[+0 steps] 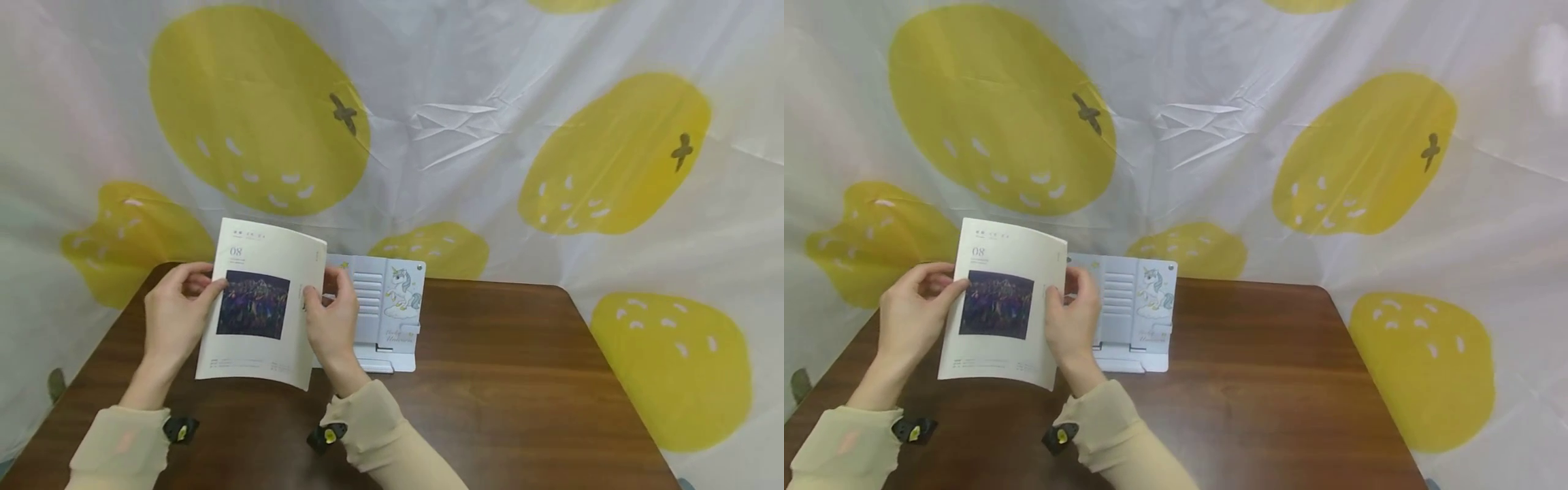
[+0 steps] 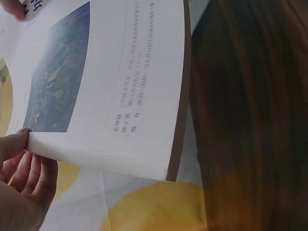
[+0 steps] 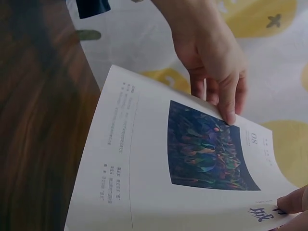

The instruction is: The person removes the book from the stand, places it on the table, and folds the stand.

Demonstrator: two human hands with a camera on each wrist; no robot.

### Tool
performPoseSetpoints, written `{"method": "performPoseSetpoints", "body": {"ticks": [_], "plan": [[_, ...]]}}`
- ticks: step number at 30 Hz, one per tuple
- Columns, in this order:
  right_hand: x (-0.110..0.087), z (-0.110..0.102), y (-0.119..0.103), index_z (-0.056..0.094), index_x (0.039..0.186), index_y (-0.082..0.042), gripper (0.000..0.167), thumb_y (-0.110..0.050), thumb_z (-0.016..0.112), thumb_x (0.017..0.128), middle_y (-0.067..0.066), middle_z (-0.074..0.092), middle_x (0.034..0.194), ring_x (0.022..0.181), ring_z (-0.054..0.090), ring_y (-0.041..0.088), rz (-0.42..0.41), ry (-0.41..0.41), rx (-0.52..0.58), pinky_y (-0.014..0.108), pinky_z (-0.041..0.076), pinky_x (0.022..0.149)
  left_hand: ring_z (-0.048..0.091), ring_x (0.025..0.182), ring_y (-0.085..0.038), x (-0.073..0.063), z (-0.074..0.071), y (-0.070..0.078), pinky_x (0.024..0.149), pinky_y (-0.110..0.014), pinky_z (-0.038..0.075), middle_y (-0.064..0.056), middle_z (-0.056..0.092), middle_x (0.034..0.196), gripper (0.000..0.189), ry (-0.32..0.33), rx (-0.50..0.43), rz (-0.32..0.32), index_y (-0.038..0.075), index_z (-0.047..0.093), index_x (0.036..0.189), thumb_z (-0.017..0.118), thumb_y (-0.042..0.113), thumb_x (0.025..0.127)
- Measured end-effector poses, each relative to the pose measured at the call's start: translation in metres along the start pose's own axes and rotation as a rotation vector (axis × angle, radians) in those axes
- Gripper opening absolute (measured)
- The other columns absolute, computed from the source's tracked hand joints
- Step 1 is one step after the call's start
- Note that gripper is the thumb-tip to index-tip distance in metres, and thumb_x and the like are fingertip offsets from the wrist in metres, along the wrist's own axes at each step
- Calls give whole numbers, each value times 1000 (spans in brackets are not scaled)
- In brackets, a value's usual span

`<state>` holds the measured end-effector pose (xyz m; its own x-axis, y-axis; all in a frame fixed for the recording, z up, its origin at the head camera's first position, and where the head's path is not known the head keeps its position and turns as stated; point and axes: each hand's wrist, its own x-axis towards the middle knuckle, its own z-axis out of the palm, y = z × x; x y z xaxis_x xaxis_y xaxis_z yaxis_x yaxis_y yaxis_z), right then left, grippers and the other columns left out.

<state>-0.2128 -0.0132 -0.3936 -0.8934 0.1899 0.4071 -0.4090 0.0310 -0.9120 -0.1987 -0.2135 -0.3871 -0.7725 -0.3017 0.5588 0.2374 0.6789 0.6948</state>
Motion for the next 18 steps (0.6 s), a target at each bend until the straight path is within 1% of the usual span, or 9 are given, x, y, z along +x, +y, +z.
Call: {"method": "performPoseSetpoints", "body": {"ticks": [5, 10, 13, 18], "plan": [[-12, 22, 9, 63, 106, -5, 25, 6, 62, 84, 1, 61, 91, 77, 58, 11, 36, -7, -3, 25, 53, 62, 49, 70, 1, -9, -15, -19, 59, -11, 37, -14, 65, 87, 29, -10, 49, -65, -1, 69, 111, 76, 12, 86], [-17, 42, 15, 63, 103, -5, 25, 8, 63, 82, 1, 61, 86, 71, 55, 7, 49, -31, 19, 21, 49, 59, 47, 70, 2, -12, -28, -34, 59, -13, 36, -17, 66, 89, 31, -10, 108, -106, -1, 67, 114, 76, 13, 87], [-18, 48, 20, 64, 100, -5, 24, 8, 64, 80, 2, 62, 82, 68, 55, 6, 62, -36, 17, 20, 48, 58, 47, 70, -2, -12, -32, -41, 60, -15, 37, -17, 65, 89, 32, -14, 139, -115, -2, 67, 114, 75, 12, 87], [-20, 55, 29, 64, 96, -6, 24, 8, 65, 77, 3, 62, 79, 65, 53, 4, 89, -30, -10, 20, 46, 56, 53, 72, -15, -10, -35, -50, 60, -20, 37, -19, 65, 88, 31, -34, 167, -103, -5, 66, 113, 75, 10, 87]]}}
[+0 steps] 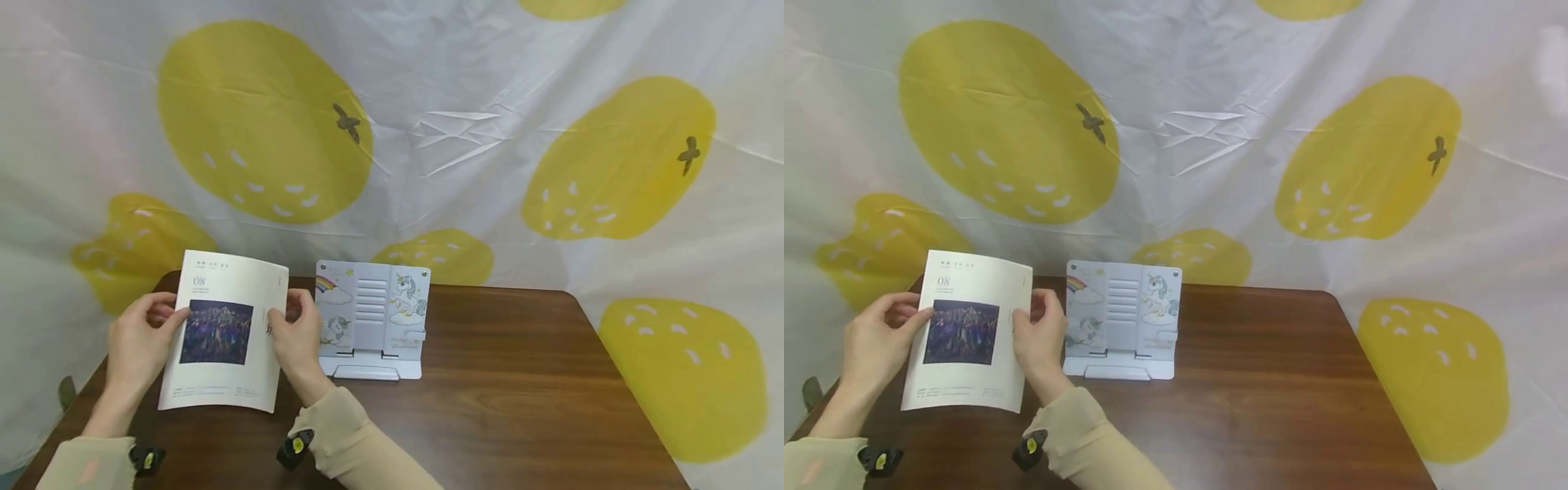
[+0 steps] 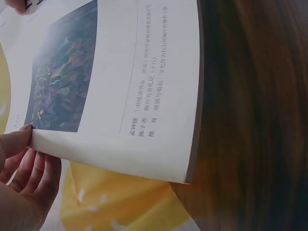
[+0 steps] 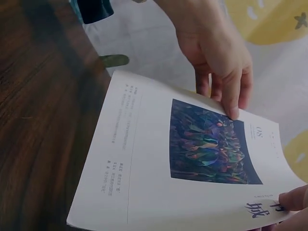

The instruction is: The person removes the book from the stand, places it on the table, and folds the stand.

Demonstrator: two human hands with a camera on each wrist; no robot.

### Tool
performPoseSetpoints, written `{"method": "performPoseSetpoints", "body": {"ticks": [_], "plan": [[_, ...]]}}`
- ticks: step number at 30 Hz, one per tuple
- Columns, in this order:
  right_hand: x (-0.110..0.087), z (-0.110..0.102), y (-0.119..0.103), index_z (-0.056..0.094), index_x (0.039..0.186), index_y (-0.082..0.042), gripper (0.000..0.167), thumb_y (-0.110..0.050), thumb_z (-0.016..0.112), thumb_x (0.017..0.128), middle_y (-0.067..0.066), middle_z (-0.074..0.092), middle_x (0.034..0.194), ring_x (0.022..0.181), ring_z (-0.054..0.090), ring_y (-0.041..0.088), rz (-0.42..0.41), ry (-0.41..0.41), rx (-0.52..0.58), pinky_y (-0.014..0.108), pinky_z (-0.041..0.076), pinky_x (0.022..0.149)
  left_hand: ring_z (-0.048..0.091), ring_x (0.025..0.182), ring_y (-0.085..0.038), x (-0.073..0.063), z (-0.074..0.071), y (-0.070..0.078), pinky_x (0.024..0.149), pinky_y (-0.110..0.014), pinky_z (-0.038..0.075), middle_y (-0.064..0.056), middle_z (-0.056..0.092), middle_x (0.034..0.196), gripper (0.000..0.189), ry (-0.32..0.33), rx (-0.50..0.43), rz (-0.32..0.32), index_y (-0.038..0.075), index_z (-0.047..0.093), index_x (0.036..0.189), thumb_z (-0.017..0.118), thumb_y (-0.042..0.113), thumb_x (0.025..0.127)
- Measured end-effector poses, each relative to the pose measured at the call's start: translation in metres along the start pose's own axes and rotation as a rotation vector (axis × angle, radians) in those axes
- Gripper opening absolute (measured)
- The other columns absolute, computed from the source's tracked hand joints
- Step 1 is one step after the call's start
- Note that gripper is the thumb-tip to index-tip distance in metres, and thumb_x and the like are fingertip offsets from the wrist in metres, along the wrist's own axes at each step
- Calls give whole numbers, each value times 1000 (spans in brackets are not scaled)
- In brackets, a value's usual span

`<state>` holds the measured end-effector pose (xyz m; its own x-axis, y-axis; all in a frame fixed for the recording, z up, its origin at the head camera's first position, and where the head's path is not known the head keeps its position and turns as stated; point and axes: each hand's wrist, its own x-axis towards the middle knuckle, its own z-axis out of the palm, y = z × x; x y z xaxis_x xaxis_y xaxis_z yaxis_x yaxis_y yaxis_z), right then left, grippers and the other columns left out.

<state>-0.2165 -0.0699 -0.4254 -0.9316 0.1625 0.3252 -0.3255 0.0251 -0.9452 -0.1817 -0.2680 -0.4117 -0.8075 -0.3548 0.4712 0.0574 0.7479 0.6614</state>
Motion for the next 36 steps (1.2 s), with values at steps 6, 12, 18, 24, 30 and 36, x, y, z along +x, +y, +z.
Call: {"method": "performPoseSetpoints", "body": {"ticks": [6, 12, 18, 24, 30, 36], "plan": [[-2, 9, 10, 64, 97, -11, 21, 4, 66, 82, 0, 60, 80, 65, 52, 5, 65, -29, 14, 20, 45, 54, 53, 72, -21, 0, -1, -12, 59, -22, 36, -20, 65, 88, 31, -20, 21, -33, -6, 64, 114, 74, 9, 88], [-1, 16, 16, 64, 97, -12, 20, 2, 68, 83, -3, 60, 80, 65, 51, 4, 89, -31, -10, 20, 45, 54, 55, 75, -24, -1, -2, -19, 59, -23, 37, -20, 64, 88, 32, -42, 29, -63, -6, 64, 115, 72, 10, 89], [-1, 22, 22, 64, 98, -13, 20, 1, 69, 84, -4, 59, 80, 65, 52, 4, 123, -41, -34, 20, 46, 55, 55, 75, -24, 0, 1, -26, 56, -20, 36, -21, 64, 90, 31, -49, 36, -70, -7, 64, 115, 72, 10, 89], [-2, 23, 26, 65, 97, -12, 21, 3, 70, 83, -7, 57, 78, 66, 53, 6, 167, -25, -44, 20, 47, 56, 54, 76, -24, -1, 8, -35, 58, -21, 35, -20, 62, 90, 29, -68, 45, -69, -8, 65, 112, 72, 9, 89], [-3, 26, 32, 65, 93, -13, 22, 4, 73, 81, -7, 57, 76, 64, 55, 7, 265, -9, -24, 22, 48, 55, 55, 76, -25, -6, 13, -45, 55, -21, 36, -19, 63, 89, 30, -111, 62, -105, -7, 64, 113, 71, 10, 90], [-4, 28, 36, 65, 91, -13, 23, 5, 72, 80, -6, 56, 73, 63, 55, 8, 295, -3, -28, 23, 48, 54, 56, 76, -26, -7, 17, -51, 56, -23, 36, -18, 64, 88, 30, -124, 74, -108, -6, 64, 114, 71, 11, 90]]}}
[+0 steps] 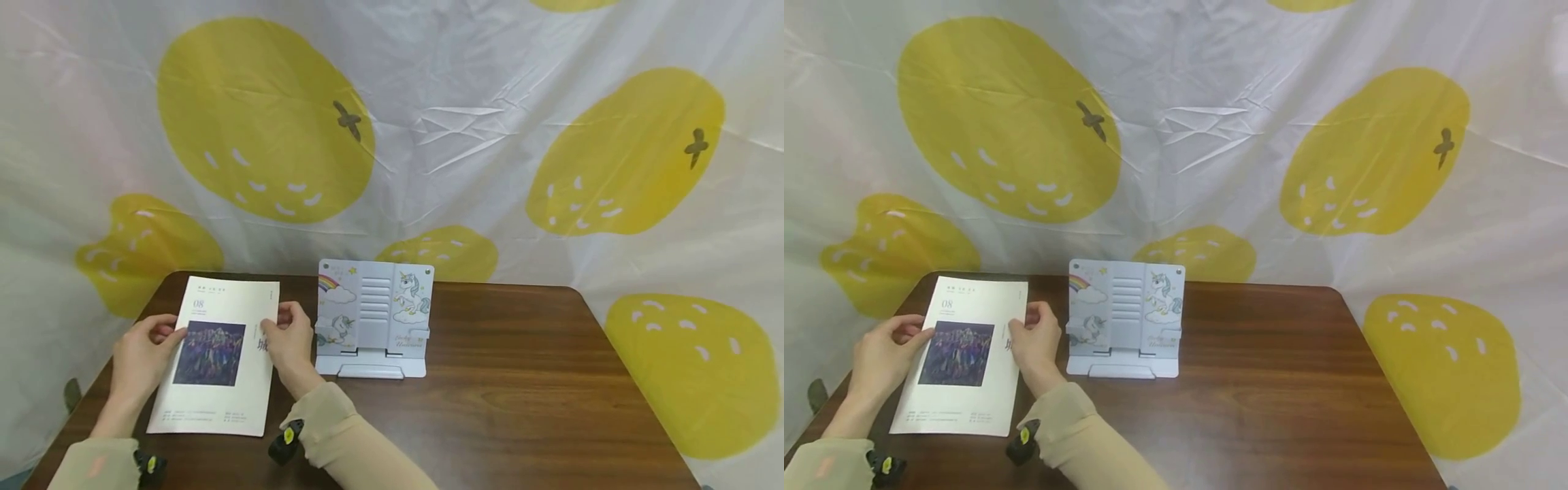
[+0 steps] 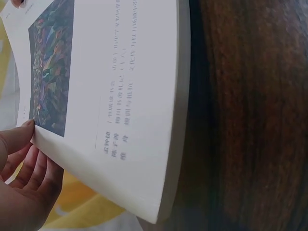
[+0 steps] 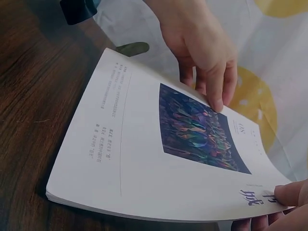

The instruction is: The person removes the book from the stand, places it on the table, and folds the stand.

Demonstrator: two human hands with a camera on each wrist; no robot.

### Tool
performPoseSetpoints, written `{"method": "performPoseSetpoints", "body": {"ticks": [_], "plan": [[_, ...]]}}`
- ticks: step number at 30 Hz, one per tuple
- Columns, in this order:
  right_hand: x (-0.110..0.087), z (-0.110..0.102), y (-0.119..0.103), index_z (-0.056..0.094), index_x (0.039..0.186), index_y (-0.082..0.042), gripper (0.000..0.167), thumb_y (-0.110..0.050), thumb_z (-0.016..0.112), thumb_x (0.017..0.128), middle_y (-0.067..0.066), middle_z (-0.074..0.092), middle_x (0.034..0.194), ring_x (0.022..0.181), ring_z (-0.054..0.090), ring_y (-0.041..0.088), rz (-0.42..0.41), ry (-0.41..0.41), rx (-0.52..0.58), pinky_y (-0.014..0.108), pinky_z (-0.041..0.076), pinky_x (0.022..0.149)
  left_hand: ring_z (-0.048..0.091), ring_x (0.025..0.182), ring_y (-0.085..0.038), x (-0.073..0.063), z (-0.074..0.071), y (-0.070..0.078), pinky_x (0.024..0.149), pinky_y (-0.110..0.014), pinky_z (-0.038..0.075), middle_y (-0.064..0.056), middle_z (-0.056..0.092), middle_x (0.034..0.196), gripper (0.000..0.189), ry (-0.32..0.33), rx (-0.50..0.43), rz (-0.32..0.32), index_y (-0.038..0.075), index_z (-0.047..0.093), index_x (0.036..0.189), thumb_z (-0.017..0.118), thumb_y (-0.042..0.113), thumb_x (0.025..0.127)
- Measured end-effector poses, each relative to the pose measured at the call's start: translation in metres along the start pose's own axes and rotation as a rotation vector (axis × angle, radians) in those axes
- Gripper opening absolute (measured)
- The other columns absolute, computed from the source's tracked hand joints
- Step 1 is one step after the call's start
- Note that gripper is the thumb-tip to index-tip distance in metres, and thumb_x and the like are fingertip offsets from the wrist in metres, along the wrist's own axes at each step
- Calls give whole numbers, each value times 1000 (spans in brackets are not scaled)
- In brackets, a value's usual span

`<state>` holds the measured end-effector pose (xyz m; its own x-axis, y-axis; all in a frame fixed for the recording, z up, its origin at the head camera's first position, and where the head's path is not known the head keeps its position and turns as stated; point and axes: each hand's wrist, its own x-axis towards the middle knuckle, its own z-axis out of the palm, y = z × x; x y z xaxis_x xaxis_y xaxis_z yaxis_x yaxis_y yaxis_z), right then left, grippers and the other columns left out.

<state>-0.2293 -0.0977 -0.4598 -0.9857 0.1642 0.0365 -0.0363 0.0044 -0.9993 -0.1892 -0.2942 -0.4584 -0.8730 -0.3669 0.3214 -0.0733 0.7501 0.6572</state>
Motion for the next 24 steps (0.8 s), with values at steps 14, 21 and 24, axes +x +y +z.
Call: {"method": "performPoseSetpoints", "body": {"ticks": [14, 21, 24], "plan": [[0, -2, 8, 64, 89, -12, 22, 6, 72, 79, -4, 56, 73, 61, 56, 10, 70, -2, -26, 27, 49, 54, 57, 78, -30, -1, 7, -9, 62, -34, 38, -19, 63, 88, 27, -58, 22, 10, -7, 64, 111, 70, 9, 90], [1, -2, 17, 65, 88, -13, 22, 5, 73, 78, -4, 56, 71, 58, 56, 11, 98, -6, -55, 27, 48, 54, 59, 77, -32, -1, 8, -14, 61, -36, 39, -20, 63, 87, 26, -117, 27, 9, -8, 63, 109, 70, 8, 89], [1, -2, 20, 65, 88, -12, 22, 6, 72, 76, -5, 56, 71, 59, 55, 10, 87, -8, -86, 26, 48, 54, 59, 77, -32, -2, 9, -17, 62, -36, 40, -19, 64, 86, 25, -122, 33, 24, -7, 64, 109, 69, 6, 89]]}}
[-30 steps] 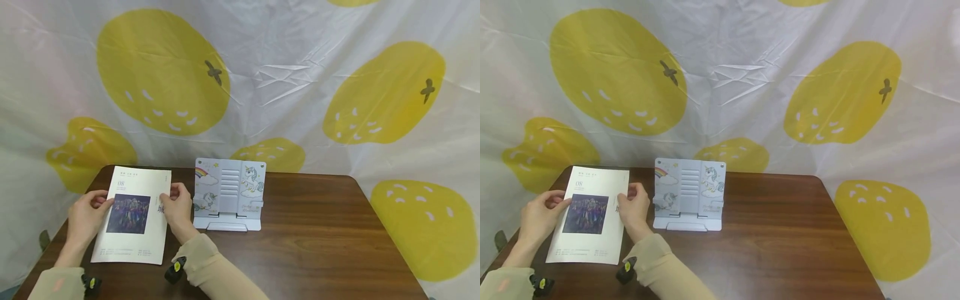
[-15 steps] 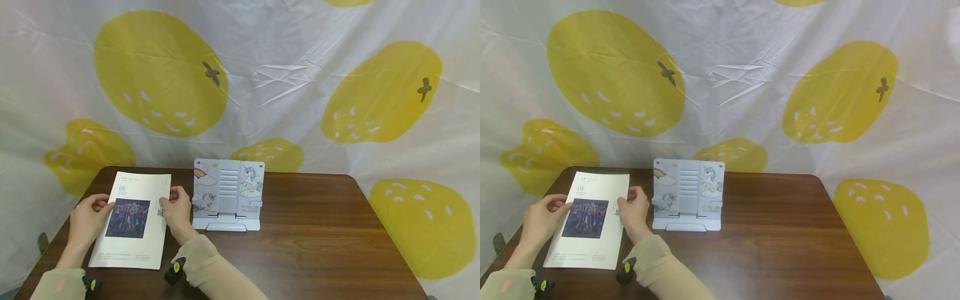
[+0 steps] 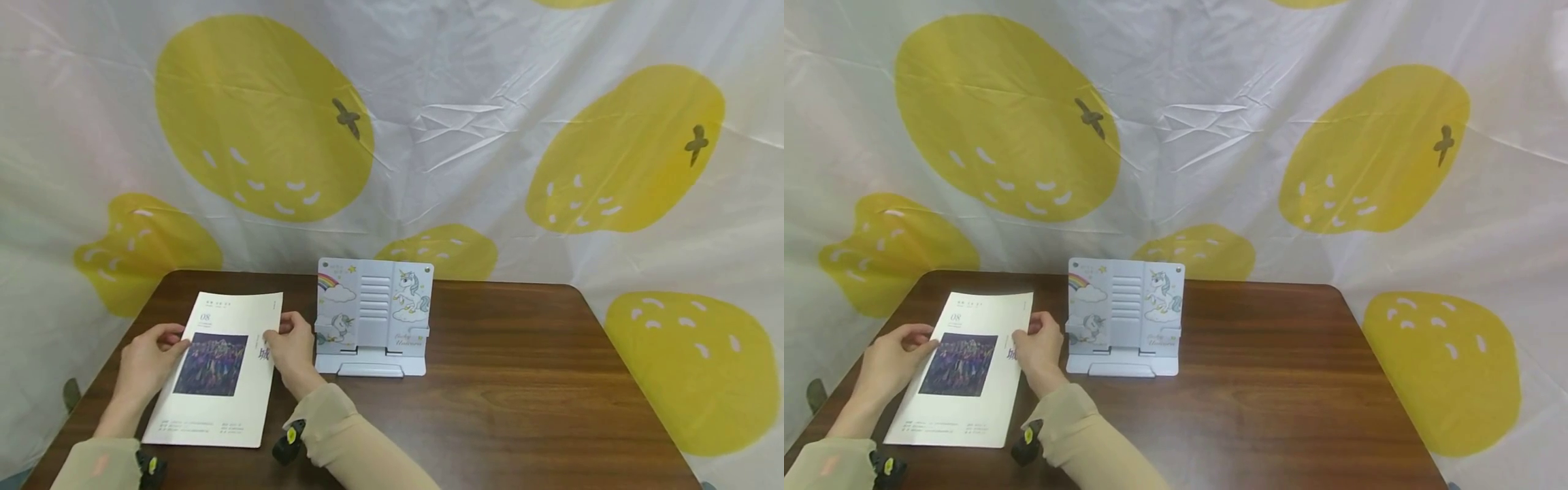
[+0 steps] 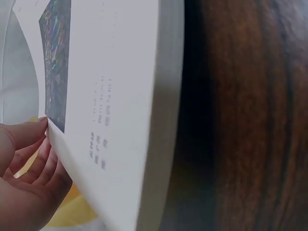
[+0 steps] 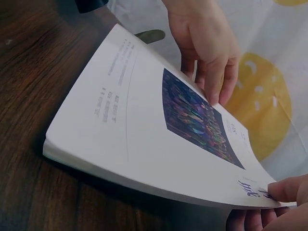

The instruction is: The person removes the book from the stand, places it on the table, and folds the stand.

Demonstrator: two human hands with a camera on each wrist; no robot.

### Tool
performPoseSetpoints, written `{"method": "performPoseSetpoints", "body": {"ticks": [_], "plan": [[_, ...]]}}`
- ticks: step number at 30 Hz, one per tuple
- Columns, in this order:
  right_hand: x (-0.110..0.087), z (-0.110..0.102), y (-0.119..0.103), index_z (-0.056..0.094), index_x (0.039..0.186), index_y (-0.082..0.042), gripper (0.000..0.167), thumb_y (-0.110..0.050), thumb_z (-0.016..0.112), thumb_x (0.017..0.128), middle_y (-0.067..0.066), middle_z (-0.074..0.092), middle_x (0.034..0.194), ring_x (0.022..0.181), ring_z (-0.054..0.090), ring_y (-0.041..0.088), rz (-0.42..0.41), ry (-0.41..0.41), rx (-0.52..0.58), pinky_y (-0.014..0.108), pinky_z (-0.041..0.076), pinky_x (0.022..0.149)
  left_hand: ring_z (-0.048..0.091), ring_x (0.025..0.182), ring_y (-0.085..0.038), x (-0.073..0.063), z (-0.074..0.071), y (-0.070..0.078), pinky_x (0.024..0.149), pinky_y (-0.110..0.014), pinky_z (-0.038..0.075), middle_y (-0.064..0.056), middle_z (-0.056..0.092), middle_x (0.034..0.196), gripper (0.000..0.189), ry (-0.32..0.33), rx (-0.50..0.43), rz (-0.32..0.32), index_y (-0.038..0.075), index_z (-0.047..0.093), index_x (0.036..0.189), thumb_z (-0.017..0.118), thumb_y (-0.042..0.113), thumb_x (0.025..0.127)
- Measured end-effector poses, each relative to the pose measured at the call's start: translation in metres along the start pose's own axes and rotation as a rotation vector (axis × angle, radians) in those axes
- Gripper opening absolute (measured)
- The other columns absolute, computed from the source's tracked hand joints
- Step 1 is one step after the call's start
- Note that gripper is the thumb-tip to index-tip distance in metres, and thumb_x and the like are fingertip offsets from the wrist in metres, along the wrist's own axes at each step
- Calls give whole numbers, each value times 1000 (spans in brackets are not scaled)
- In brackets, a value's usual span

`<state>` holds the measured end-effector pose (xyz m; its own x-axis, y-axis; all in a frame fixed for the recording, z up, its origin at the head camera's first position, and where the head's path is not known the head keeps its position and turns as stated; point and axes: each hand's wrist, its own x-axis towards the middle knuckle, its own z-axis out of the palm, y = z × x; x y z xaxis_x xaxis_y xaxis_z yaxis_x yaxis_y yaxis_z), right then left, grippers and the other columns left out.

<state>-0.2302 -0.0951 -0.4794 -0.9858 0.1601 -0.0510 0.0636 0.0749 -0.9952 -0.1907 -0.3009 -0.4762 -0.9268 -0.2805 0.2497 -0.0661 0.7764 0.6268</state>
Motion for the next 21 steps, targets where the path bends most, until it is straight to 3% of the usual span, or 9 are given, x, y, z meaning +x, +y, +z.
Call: {"method": "performPoseSetpoints", "body": {"ticks": [13, 21], "plan": [[-3, -1, 6, 68, 91, -9, 21, 6, 71, 77, -8, 54, 71, 61, 52, 7, -11, -6, -105, 26, 46, 56, 60, 77, -35, -2, 5, -6, 63, -42, 39, -21, 65, 86, 21, -46, 36, 28, -8, 64, 108, 65, 2, 89], [-5, 0, 3, 68, 92, -7, 19, 5, 72, 78, -7, 54, 71, 61, 52, 6, -50, -34, -128, 24, 46, 55, 59, 78, -35, -2, 8, -10, 64, -43, 39, -22, 64, 89, 21, -70, 56, 5, -8, 63, 109, 64, 0, 89]]}}
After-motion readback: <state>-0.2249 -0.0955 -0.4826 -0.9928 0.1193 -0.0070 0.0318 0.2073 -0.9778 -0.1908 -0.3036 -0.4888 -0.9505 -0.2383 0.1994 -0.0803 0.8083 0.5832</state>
